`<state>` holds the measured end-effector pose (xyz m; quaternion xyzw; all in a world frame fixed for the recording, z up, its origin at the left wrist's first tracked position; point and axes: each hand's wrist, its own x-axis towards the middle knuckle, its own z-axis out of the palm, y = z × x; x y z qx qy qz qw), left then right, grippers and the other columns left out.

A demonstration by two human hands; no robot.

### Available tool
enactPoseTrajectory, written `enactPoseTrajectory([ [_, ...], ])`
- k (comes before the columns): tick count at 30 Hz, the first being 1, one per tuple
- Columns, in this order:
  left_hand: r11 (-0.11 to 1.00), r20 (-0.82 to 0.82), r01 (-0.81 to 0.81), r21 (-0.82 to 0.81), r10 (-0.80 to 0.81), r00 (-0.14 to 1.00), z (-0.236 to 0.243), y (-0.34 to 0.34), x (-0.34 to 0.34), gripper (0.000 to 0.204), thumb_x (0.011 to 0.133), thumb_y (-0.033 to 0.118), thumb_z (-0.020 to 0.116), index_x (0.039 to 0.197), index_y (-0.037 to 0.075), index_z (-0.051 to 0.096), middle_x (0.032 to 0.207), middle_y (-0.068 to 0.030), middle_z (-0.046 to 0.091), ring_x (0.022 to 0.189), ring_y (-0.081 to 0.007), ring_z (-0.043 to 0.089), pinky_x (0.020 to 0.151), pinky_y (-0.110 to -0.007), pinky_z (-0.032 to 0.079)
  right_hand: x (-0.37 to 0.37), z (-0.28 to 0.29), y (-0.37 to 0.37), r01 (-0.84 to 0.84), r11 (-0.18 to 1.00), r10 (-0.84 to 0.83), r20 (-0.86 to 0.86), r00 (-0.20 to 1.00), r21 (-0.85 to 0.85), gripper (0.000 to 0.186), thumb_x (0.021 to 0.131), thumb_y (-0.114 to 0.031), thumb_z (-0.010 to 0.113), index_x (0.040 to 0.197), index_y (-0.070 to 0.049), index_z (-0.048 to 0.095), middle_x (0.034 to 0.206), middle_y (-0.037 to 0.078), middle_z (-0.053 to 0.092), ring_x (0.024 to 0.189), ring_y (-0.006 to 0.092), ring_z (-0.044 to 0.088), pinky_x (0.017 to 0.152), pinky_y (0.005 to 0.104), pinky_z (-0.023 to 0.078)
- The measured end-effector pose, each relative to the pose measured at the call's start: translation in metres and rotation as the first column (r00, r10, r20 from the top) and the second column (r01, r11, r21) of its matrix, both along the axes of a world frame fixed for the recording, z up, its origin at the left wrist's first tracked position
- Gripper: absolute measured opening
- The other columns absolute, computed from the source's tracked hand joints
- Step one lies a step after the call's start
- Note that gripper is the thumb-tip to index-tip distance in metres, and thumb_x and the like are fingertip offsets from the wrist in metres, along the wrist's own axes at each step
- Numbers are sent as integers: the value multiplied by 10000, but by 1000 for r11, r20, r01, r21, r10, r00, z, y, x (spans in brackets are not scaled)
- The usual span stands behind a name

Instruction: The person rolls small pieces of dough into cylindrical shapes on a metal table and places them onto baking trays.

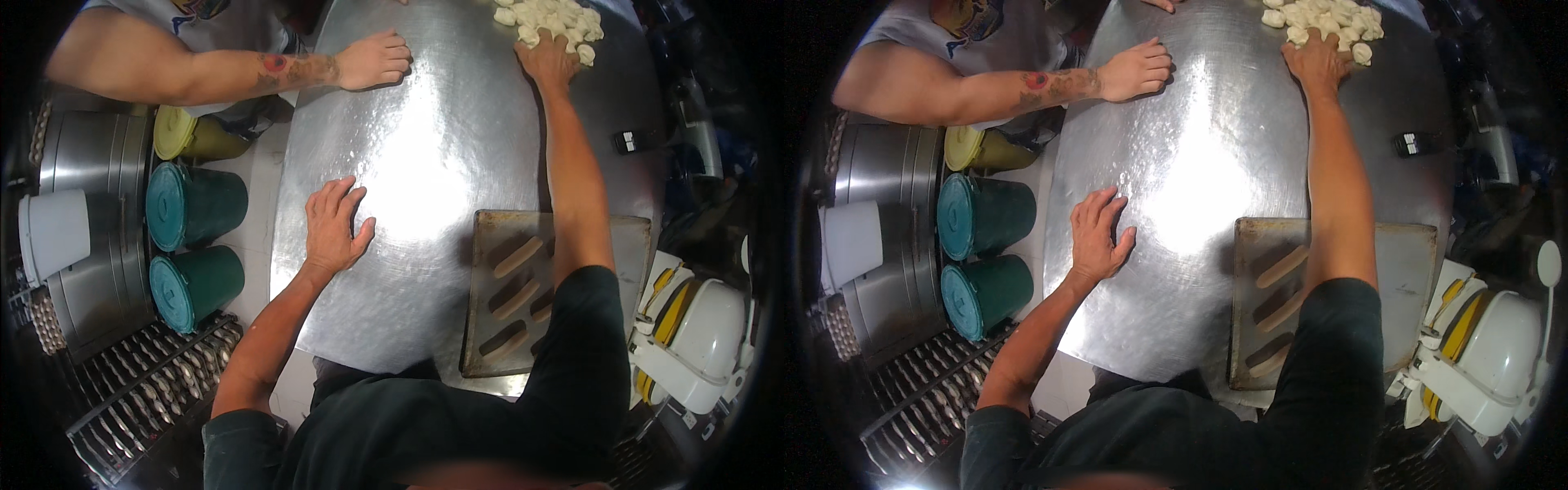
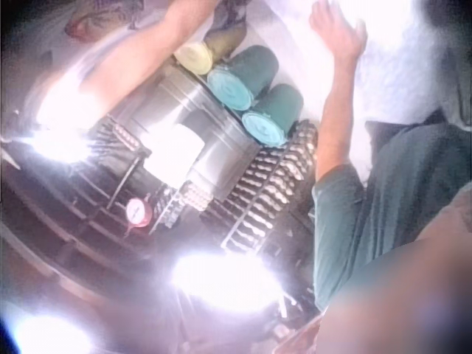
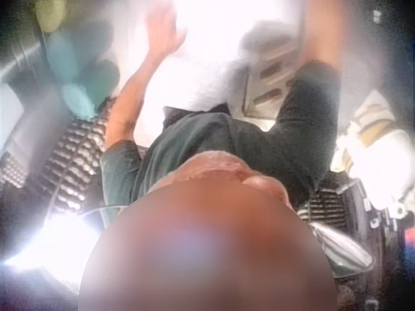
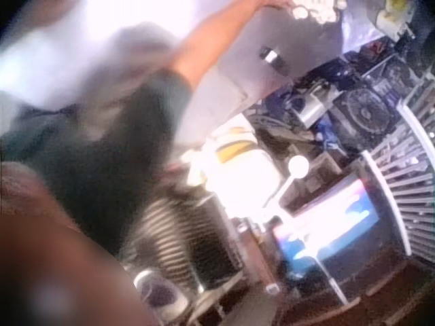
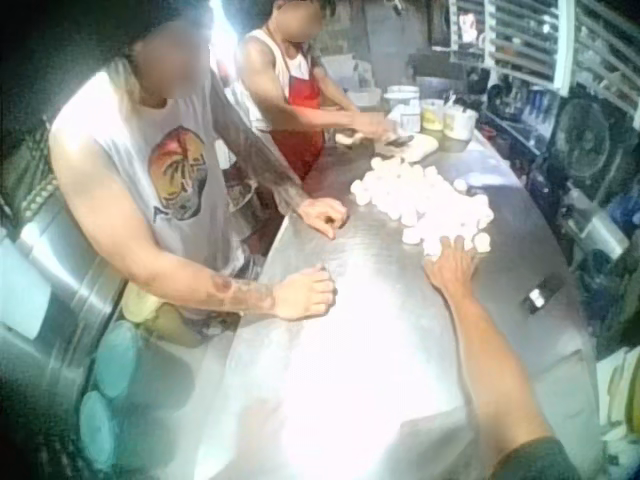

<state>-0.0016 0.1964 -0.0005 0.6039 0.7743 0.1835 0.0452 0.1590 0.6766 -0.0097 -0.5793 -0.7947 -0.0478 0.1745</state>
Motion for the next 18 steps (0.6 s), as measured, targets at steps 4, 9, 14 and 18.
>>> enactPoseTrajectory([
  [4, 1000, -12, 3, 16, -3, 1000, -13, -2, -3, 533, 875, 291, 702, 1346, 64, 596, 1486, -164, 499, 1385, -363, 433, 1152, -531, 277, -7, 26, 6, 79, 973, -112, -144, 983, -219, 553, 895, -425, 701, 1316, -67, 680, 1447, 266, 575, 1369, 404, 535, 1110, 458, 465],
  [9, 999, -73, 34, 40, -31, 997, -16, 4, 3, 530, 894, 315, 680, 1348, 54, 592, 1486, -154, 506, 1381, -360, 444, 1155, -517, 276, 5, 10, -42, -158, 965, 98, -270, 958, -208, 318, 891, -208, 623, 1050, 40, 744, 1081, 245, 739, 1052, 401, 709, 921, 477, 562],
  [14, 996, -98, 48, 69, -41, 994, -20, -1, -1, 542, 916, 356, 661, 1357, 51, 585, 1492, -149, 507, 1387, -350, 444, 1155, -499, 276, -25, 33, -298, -642, 718, 421, -567, 708, -269, 224, 864, -193, 665, 957, 8, 695, 1104, 270, 665, 960, 425, 698, 830, 487, 574],
  [18, 992, -106, 93, 86, -84, 991, -27, 1, -3, 539, 948, 399, 638, 1377, 76, 588, 1486, -146, 520, 1394, -340, 449, 1146, -495, 283, 22, 63, -426, -743, 503, 167, -794, 584, -441, 182, 863, -143, 668, 999, -22, 668, 984, 185, 684, 953, 393, 682, 838, 487, 534],
])
